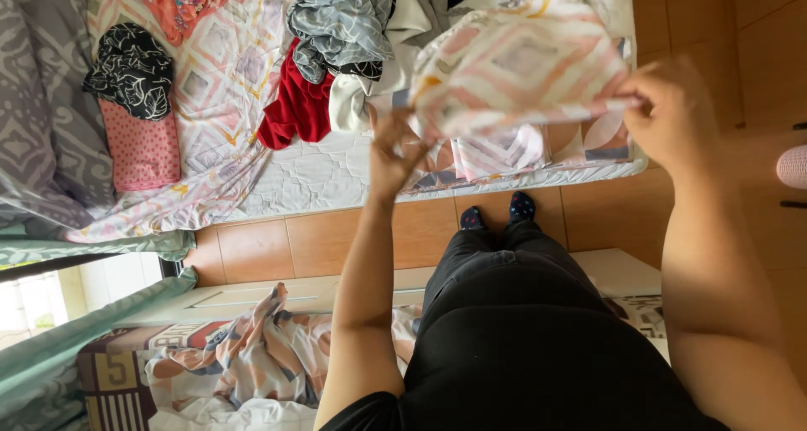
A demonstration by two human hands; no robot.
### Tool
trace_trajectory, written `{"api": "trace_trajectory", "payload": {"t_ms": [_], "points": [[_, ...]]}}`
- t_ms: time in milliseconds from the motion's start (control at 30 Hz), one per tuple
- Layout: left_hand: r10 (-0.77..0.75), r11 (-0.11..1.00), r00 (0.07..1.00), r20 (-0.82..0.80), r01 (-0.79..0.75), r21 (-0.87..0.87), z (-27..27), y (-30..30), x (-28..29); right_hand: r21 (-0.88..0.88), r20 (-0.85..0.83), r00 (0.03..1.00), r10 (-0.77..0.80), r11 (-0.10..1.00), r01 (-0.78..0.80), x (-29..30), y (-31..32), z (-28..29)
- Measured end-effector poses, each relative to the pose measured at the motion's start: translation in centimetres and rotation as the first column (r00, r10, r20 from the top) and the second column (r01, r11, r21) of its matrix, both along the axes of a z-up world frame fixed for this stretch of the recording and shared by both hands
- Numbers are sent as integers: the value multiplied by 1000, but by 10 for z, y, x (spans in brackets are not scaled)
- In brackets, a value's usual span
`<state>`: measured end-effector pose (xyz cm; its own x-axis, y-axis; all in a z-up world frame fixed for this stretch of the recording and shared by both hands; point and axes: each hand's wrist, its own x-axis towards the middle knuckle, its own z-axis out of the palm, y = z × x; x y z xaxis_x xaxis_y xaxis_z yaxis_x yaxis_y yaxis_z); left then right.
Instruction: The person folds a patterned pillowcase and a matching bedsheet on a bed. They smooth the fabric, fold the items into neat rectangles, and stack them on the bed.
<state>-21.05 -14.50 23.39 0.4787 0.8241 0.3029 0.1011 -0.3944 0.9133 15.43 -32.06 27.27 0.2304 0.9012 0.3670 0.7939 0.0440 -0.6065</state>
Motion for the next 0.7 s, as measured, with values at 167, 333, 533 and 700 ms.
{"api": "trace_trajectory", "payload": {"t_ms": [167,333,533,700], "points": [[31,990,900,-435,33,137,-136,-62,-38,-313,-5,1000,6,950,-7,-12,-48,-111],[-51,947,913,-405,-85,-310,-177,-91,-49,-674,-49,998,-33,738,-9,-22,-65,-152],[-334,837,855,-397,75,-542,-229,-71,-46,-723,-277,947,-160,684,-96,1,-36,-157],[-253,641,966,-52,127,-757,-215,-31,-28,-578,-557,796,-236,799,-167,15,31,-174]]}}
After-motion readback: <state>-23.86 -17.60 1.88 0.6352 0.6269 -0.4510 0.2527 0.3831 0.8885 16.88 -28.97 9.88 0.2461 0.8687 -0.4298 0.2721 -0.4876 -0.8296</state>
